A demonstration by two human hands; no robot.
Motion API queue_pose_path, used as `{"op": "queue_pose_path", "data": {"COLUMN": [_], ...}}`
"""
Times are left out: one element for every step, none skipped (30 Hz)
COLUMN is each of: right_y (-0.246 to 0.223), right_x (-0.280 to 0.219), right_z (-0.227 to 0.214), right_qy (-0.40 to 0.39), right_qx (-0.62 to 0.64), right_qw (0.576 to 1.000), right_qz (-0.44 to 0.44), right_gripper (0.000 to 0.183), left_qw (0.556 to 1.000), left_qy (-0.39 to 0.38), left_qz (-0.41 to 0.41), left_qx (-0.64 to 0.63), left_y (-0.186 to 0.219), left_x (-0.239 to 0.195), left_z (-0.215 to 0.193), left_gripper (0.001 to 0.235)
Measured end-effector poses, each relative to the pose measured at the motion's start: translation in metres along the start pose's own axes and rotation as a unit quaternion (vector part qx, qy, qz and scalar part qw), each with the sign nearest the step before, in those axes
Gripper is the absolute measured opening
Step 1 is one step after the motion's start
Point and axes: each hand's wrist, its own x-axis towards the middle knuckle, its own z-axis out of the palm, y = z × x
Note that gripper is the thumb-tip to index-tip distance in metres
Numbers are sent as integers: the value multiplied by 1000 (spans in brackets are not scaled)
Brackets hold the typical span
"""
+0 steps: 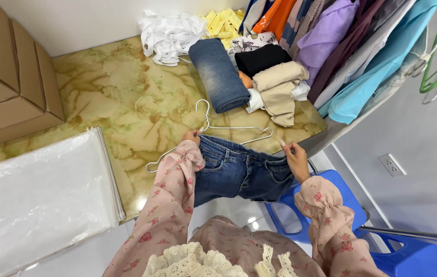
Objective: Hanging clothes on a garment rack using hangers
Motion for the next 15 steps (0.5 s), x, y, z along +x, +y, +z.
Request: {"op": "queue_pose_path", "data": {"right_y": [-5,-10,-15,-16,-16,-17,-21,-25,-29,-29,-29,-30,-31,-31,-32], "right_x": [0,0,0,0,2,3,2,-1,-3,-3,-3,-3,-3,-3,-2], "right_z": [0,-1,-2,-2,-2,-1,-1,-1,0,-1,-2,-2,-5,-7,-9], "right_qy": [2,9,16,17,19,21,22,20,17,17,14,11,7,-3,-13], "right_qx": [-1,-4,-8,-9,-5,0,0,7,15,15,15,16,16,-1,-17], "right_qw": [1000,1000,1000,1000,1000,1000,999,1000,1000,1000,1000,1000,1000,1000,999], "right_qz": [3,7,11,14,19,23,25,16,7,7,1,-6,-8,-22,-38], "right_gripper": [45,42,41,41,42,42,42,43,43,43,43,44,44,44,45], "left_qw": [1000,1000,999,999,999,999,999,999,998,998,997,995,995,993,991], "left_qy": [-3,-2,-1,-5,7,19,17,38,60,59,77,95,98,109,122], "left_qz": [1,-6,-13,-11,-15,-18,-17,-2,12,12,15,18,15,23,31], "left_qx": [1,16,31,32,32,32,33,17,0,1,-6,-12,-14,-26,-38], "left_y": [-1,-2,-3,-3,-3,-3,-5,-7,-10,-8,-8,-8,-6,-4,-3], "left_x": [6,12,18,14,12,9,10,12,12,9,6,1,-2,-7,-10], "left_z": [3,7,11,10,7,4,5,7,7,7,7,6,4,2,-2], "left_gripper": [23,22,22,22,20,24,24,28,33,33,35,37,37,39,41]}}
